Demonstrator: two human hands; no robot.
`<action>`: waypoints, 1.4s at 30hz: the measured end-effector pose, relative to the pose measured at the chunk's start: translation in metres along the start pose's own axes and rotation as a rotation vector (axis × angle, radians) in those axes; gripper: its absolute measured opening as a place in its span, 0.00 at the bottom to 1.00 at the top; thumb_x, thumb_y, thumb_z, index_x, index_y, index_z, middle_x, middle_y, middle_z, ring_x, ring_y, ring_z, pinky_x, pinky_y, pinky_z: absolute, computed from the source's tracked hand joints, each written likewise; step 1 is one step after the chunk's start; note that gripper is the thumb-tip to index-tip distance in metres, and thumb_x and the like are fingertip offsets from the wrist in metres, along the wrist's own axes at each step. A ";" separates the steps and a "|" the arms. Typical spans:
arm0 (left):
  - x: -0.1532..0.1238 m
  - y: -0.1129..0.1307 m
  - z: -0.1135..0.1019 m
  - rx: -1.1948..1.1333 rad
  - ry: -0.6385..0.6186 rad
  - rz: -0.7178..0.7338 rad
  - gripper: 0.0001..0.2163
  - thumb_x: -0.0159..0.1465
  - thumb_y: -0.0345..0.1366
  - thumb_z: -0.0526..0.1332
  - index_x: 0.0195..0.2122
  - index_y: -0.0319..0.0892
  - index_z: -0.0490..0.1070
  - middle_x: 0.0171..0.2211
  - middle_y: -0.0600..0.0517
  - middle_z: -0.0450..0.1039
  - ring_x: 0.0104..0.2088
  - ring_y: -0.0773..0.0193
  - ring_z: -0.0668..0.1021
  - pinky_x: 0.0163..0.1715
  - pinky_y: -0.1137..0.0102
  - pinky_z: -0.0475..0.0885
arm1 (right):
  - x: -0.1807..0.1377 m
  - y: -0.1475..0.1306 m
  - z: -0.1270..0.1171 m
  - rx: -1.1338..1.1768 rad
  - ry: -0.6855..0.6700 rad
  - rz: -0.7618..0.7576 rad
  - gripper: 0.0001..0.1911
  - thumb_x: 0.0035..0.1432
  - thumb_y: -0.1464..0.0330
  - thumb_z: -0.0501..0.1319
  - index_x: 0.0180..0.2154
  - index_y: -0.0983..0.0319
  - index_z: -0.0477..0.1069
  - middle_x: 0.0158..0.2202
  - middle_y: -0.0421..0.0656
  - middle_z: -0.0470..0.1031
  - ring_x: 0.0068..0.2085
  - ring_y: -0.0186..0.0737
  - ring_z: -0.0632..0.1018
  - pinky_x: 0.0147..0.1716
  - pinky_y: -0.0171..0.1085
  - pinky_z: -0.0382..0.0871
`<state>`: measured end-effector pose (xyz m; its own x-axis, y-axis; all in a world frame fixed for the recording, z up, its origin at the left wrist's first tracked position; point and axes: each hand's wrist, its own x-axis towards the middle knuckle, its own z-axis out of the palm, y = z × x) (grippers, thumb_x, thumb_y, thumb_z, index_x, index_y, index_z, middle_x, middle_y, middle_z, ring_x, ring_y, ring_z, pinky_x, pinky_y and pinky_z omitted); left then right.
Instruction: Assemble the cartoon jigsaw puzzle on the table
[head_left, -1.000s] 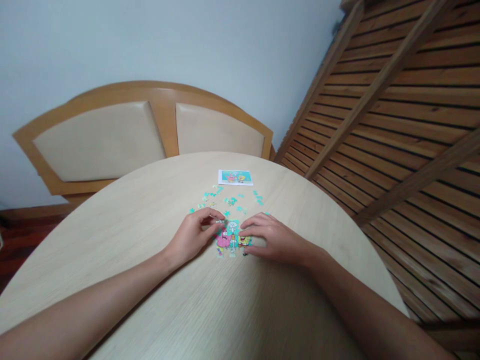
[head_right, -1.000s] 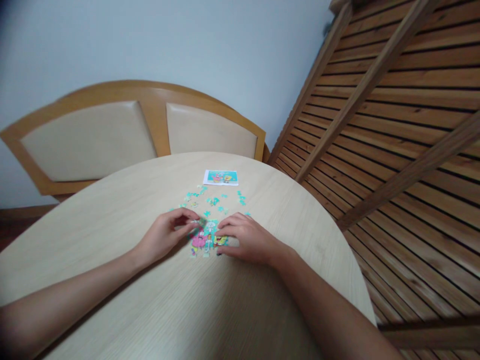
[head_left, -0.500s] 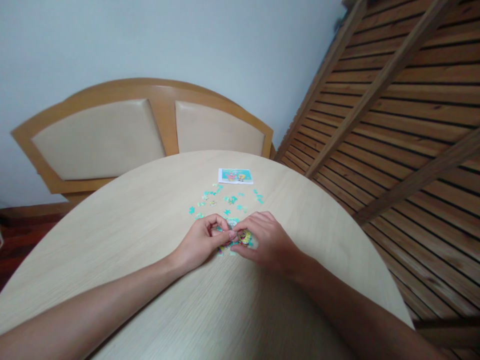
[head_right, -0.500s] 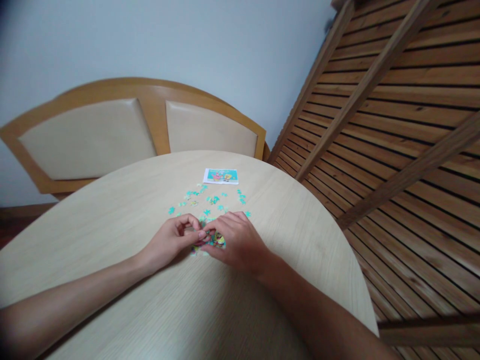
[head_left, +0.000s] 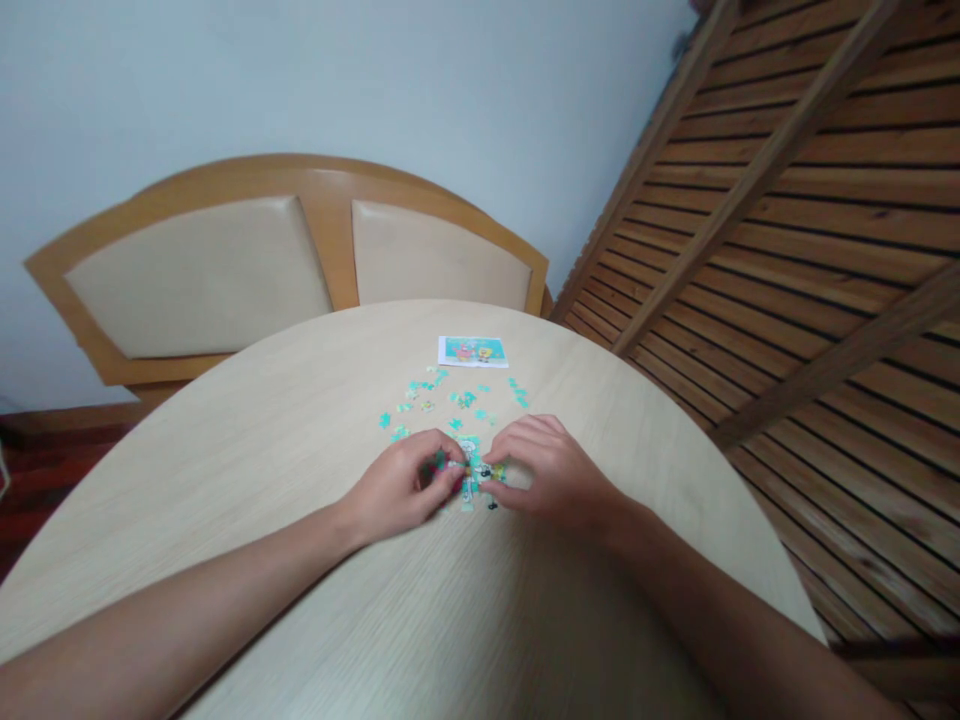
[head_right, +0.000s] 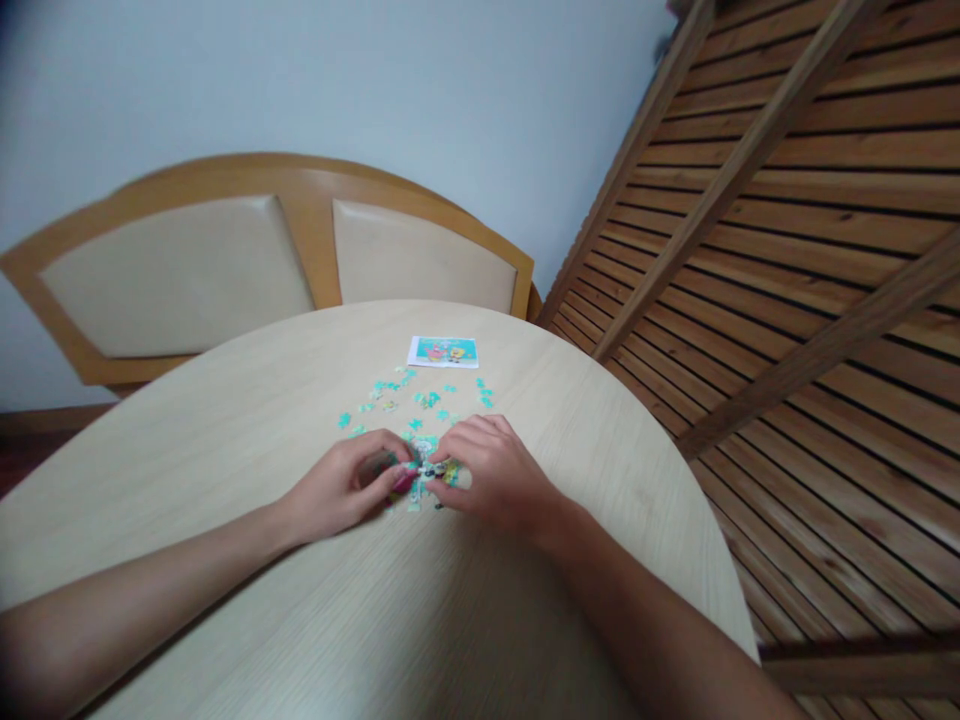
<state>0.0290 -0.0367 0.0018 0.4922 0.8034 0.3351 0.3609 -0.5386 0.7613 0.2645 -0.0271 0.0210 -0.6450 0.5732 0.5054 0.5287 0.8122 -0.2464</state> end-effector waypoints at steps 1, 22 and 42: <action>0.000 -0.001 -0.002 0.085 -0.034 0.075 0.06 0.68 0.37 0.58 0.40 0.41 0.71 0.37 0.48 0.76 0.38 0.60 0.78 0.42 0.65 0.74 | 0.000 0.002 -0.002 -0.003 -0.011 0.013 0.09 0.56 0.63 0.69 0.37 0.60 0.74 0.37 0.41 0.80 0.42 0.41 0.78 0.48 0.41 0.60; -0.002 -0.009 -0.006 0.363 -0.212 0.232 0.12 0.63 0.35 0.62 0.48 0.44 0.70 0.51 0.47 0.73 0.52 0.55 0.75 0.55 0.60 0.72 | -0.003 -0.001 0.003 0.091 -0.233 0.065 0.12 0.50 0.64 0.73 0.36 0.59 0.75 0.41 0.42 0.78 0.44 0.43 0.77 0.49 0.43 0.61; -0.004 -0.010 -0.006 0.356 -0.224 0.209 0.12 0.63 0.35 0.62 0.48 0.44 0.70 0.52 0.47 0.73 0.53 0.55 0.74 0.56 0.59 0.71 | -0.002 -0.002 0.003 0.097 -0.291 0.073 0.09 0.54 0.64 0.72 0.37 0.59 0.78 0.40 0.41 0.79 0.44 0.42 0.78 0.48 0.43 0.62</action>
<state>0.0188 -0.0331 -0.0036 0.7281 0.6151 0.3026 0.4659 -0.7678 0.4398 0.2633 -0.0301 0.0181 -0.7454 0.6260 0.2291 0.5335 0.7662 -0.3581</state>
